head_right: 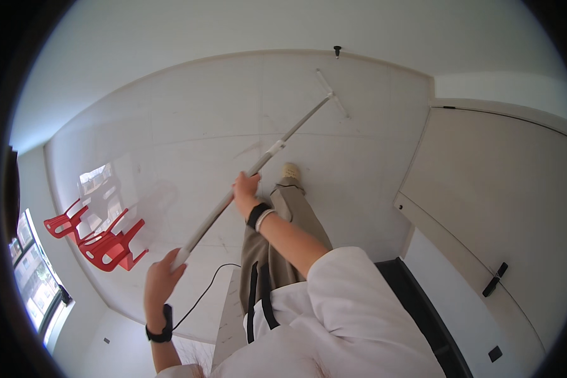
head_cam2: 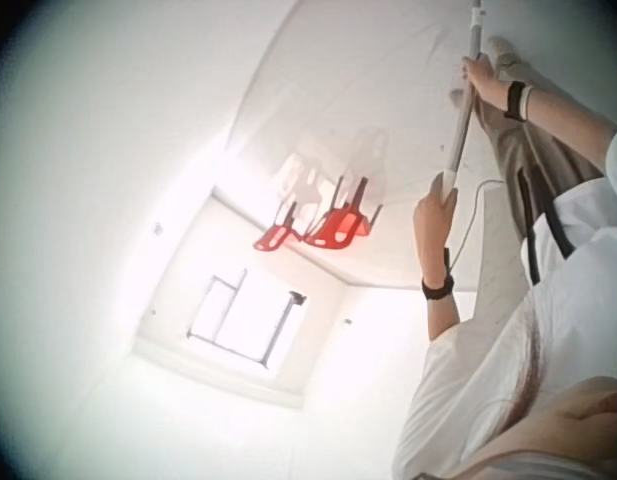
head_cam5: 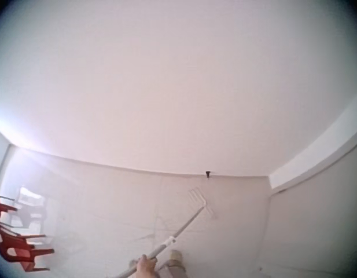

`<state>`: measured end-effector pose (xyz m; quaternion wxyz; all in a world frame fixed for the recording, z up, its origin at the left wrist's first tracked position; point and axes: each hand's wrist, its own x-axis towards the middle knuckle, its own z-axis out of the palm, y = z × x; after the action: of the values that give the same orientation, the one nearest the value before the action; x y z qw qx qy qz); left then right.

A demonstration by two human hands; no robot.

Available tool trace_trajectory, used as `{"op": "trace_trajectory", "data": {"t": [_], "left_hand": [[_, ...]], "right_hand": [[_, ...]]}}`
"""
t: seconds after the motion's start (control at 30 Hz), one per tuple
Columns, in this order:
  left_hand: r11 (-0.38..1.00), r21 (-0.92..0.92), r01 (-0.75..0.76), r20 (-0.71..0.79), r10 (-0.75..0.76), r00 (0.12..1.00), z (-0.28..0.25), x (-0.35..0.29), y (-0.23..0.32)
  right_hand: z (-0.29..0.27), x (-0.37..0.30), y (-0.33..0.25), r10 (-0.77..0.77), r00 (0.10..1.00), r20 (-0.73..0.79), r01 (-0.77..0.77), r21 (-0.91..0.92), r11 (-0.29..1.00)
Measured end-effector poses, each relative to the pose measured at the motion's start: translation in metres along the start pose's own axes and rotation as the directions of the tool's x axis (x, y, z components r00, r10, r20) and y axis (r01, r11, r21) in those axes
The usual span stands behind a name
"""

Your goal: Mopping and drying a tiled floor using a long-handled squeegee.

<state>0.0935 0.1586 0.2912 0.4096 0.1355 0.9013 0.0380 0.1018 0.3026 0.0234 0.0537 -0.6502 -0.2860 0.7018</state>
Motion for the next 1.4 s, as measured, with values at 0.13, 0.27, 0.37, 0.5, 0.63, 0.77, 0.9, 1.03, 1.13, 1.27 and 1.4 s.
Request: {"op": "trace_trajectory", "data": {"t": [0.13, 0.27, 0.37, 0.5, 0.63, 0.77, 0.9, 1.03, 1.13, 1.27, 1.4], "left_hand": [[0.969, -0.095, -0.227, 0.043, 0.232, 0.972, 0.057, 0.058, 0.065], [0.883, -0.067, -0.464, 0.033, 0.466, 0.884, 0.116, 0.118, 0.159], [0.815, -0.044, -0.578, 0.014, 0.579, 0.815, 0.139, 0.156, 0.227], [0.83, -0.024, -0.557, 0.02, 0.558, 0.83, 0.136, 0.185, 0.287], [0.862, -0.052, -0.505, 0.064, 0.507, 0.859, 0.13, 0.189, 0.311], [0.863, 0.035, -0.503, 0.11, 0.497, 0.861, 0.129, 0.193, 0.311], [0.909, 0.087, -0.409, 0.056, 0.405, 0.913, 0.12, 0.191, 0.264], [0.934, 0.146, -0.326, 0.074, 0.318, 0.945, 0.103, 0.174, 0.186], [0.952, 0.158, -0.263, 0.061, 0.257, 0.965, 0.097, 0.151, 0.134], [0.986, 0.138, -0.096, 0.033, 0.092, 0.995, 0.073, 0.098, 0.048], [0.993, 0.12, 0.013, -0.031, -0.009, 0.999, 0.041, 0.033, -0.006]], "right_hand": [[-0.084, 0.093, -0.051, -0.141, 0.982, -0.128, 0.138, -0.031, 0.99], [-0.175, 0.178, -0.143, -0.22, 0.929, -0.299, 0.258, 0.096, 0.961], [-0.231, 0.207, -0.213, -0.174, 0.983, 0.054, 0.151, 0.29, 0.945], [-0.254, 0.209, -0.263, -0.029, 0.958, 0.287, 0.029, 0.004, 1.0], [-0.257, 0.212, -0.271, -0.022, 0.942, 0.336, 0.026, -0.008, 1.0], [-0.25, 0.233, -0.262, -0.04, 0.971, 0.235, 0.032, 0.037, 0.999], [-0.213, 0.223, -0.228, 0.051, 0.922, 0.383, -0.019, -0.085, 0.996], [-0.165, 0.185, -0.18, 0.216, 0.847, 0.486, -0.097, -0.258, 0.961], [-0.134, 0.164, -0.134, 0.269, 0.84, 0.471, -0.127, -0.311, 0.942], [-0.071, 0.098, -0.069, 0.352, 0.736, 0.579, -0.162, -0.355, 0.921], [-0.017, 0.026, -0.011, 0.444, 0.721, 0.531, -0.192, -0.462, 0.866]]}}
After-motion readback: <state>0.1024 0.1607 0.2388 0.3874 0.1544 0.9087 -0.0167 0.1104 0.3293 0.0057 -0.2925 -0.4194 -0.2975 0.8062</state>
